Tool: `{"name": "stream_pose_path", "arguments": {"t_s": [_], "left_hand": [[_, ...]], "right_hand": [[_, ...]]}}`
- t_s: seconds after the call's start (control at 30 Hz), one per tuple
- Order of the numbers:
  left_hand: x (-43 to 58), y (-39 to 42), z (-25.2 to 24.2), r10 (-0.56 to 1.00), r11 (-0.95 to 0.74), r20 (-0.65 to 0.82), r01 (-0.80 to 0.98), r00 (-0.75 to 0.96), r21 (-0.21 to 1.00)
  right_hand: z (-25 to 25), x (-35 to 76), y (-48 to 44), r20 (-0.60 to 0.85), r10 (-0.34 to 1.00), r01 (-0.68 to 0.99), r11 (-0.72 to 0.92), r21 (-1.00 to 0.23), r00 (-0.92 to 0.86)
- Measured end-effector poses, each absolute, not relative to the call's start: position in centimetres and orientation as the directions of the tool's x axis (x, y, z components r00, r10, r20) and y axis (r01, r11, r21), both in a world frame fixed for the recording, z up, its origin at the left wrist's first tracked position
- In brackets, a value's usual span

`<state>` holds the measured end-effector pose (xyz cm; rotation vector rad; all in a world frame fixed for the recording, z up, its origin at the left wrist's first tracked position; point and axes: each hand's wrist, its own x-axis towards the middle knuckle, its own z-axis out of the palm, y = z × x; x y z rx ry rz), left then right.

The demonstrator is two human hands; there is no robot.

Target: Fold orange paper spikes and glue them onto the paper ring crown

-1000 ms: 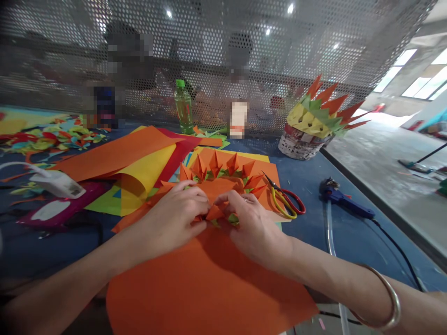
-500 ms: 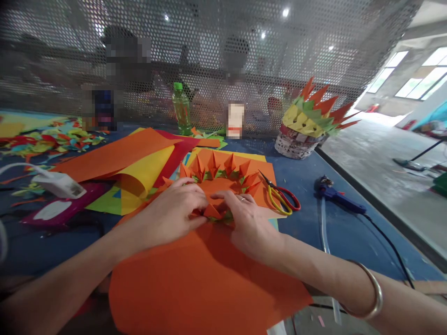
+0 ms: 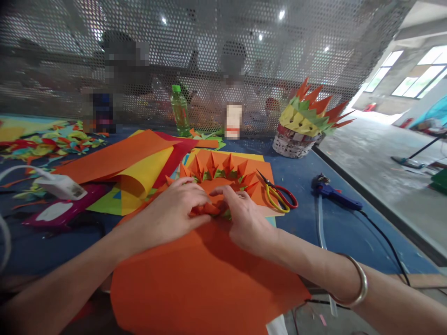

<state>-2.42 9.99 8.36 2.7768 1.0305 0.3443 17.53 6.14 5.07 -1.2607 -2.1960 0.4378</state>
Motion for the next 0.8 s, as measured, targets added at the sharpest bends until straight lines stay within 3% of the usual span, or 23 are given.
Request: {"name": "stream_pose_path", "arguments": {"t_s": [0.37,0.8], "left_hand": [[-2.39,9.84,8.13,0.668,-0.744,0.199,0.646,0.717,0.169],[-2.16,9.88,8.97,0.667,-0.745,0.071,0.663,0.742,0.071]], "right_hand": [[5.18,17.13,6.11,0.304,0.872,0.651,0.490,-0.580,-0.385],[4.83,17.55,6.08,0.291,0.897,0.691,0.441,-0.572,-0.332]]}}
